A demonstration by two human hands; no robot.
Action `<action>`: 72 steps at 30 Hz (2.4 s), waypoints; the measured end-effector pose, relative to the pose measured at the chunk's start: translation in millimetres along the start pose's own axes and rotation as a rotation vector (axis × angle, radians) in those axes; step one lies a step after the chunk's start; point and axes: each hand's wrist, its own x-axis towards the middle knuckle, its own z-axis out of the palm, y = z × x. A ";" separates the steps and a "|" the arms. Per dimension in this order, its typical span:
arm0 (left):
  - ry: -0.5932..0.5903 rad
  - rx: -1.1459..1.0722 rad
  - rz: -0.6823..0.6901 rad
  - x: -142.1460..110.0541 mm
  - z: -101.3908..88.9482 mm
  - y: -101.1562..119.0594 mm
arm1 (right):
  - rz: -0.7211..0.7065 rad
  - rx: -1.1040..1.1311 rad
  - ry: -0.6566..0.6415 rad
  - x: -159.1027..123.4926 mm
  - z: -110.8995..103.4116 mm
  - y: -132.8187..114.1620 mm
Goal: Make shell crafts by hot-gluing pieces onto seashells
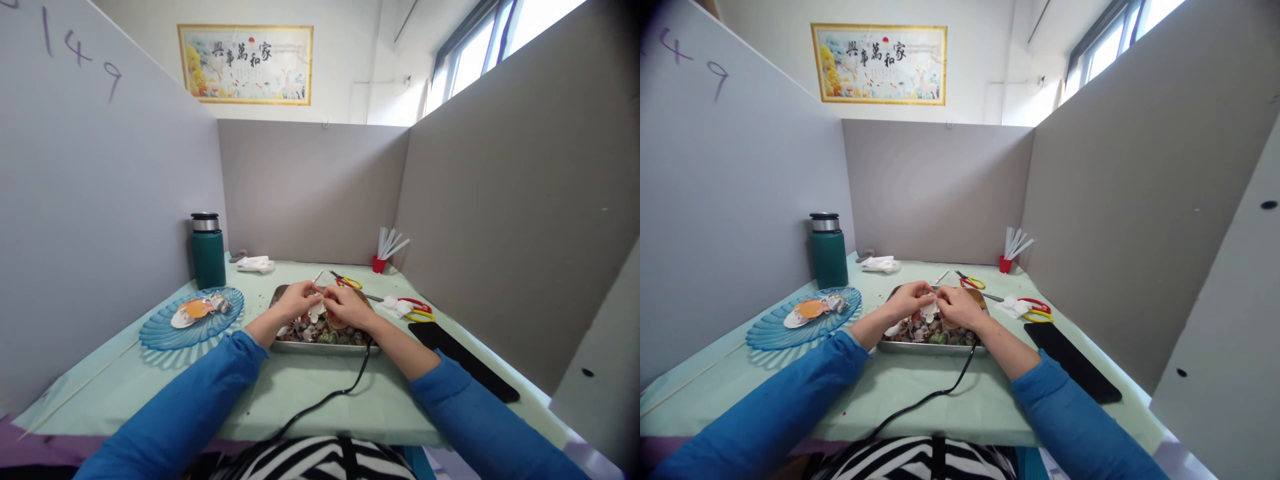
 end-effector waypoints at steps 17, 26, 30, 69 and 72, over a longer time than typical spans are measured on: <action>0.015 0.065 0.013 2.1 -0.6 -3.8 | -0.009 -0.005 -0.008 -0.4 -0.5 -2.0; 0.007 0.108 0.038 3.5 -0.1 -7.1 | -0.023 -0.052 -0.006 -0.7 -1.3 -2.1; 0.013 0.127 0.041 4.0 -0.1 -8.1 | -0.036 -0.068 0.001 -0.4 -0.7 -1.5; 0.001 0.152 0.019 3.0 1.3 -8.1 | -0.021 -0.084 0.032 0.8 -1.0 -2.5; -0.007 0.157 0.037 3.4 1.0 -8.3 | -0.022 -0.079 0.029 1.1 -0.7 -1.8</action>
